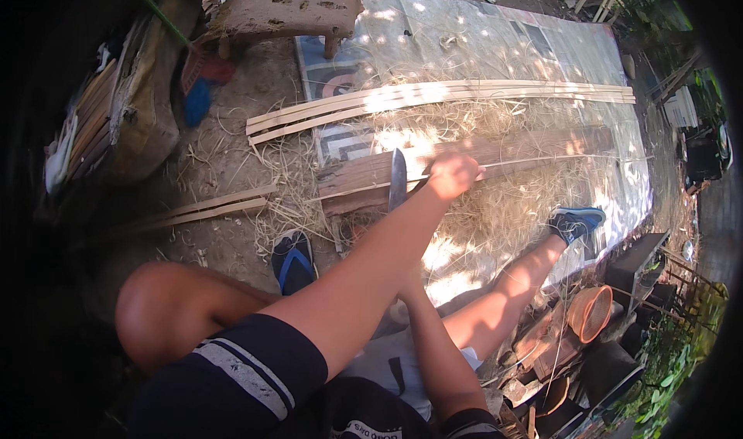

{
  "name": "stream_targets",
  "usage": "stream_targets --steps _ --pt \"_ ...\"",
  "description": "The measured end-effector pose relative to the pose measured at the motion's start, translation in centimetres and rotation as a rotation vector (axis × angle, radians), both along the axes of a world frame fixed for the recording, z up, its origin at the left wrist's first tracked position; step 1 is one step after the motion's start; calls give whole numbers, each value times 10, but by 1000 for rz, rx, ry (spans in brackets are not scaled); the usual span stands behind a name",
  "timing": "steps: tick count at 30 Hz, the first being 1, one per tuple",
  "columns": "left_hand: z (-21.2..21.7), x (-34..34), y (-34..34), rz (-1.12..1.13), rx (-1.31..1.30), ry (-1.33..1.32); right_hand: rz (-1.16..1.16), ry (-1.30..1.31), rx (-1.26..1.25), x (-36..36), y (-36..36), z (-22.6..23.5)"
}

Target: The person sits on the ground and uses a machete to split long bamboo strips into thinner slats. They repeatedly position the bamboo on a wooden block, strike it with the machete, and separate the resulting pieces.

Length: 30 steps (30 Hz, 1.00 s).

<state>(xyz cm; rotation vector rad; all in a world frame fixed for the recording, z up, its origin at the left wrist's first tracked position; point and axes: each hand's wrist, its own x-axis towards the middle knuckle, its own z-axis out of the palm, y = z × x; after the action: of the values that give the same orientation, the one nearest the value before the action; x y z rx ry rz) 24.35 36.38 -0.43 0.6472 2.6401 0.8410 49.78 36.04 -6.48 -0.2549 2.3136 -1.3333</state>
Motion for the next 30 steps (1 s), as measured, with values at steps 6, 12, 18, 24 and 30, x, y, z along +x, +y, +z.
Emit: stream_targets --steps 6,12,18,24,30 --pt "2 -2 1 15 -8 -16 -267 -485 -239 -12 -83 131" --pt "7 -2 0 -6 -55 56 -417 -362 -349 -20 -112 120" --pt "40 -14 -26 -113 -21 -80 -139 -208 -272 -12 -55 51" --pt "39 -4 -34 57 150 -254 -165 -173 -262 -11 -53 44" --pt "46 -3 -22 -53 45 -172 -237 -231 -317 -20 -62 76"
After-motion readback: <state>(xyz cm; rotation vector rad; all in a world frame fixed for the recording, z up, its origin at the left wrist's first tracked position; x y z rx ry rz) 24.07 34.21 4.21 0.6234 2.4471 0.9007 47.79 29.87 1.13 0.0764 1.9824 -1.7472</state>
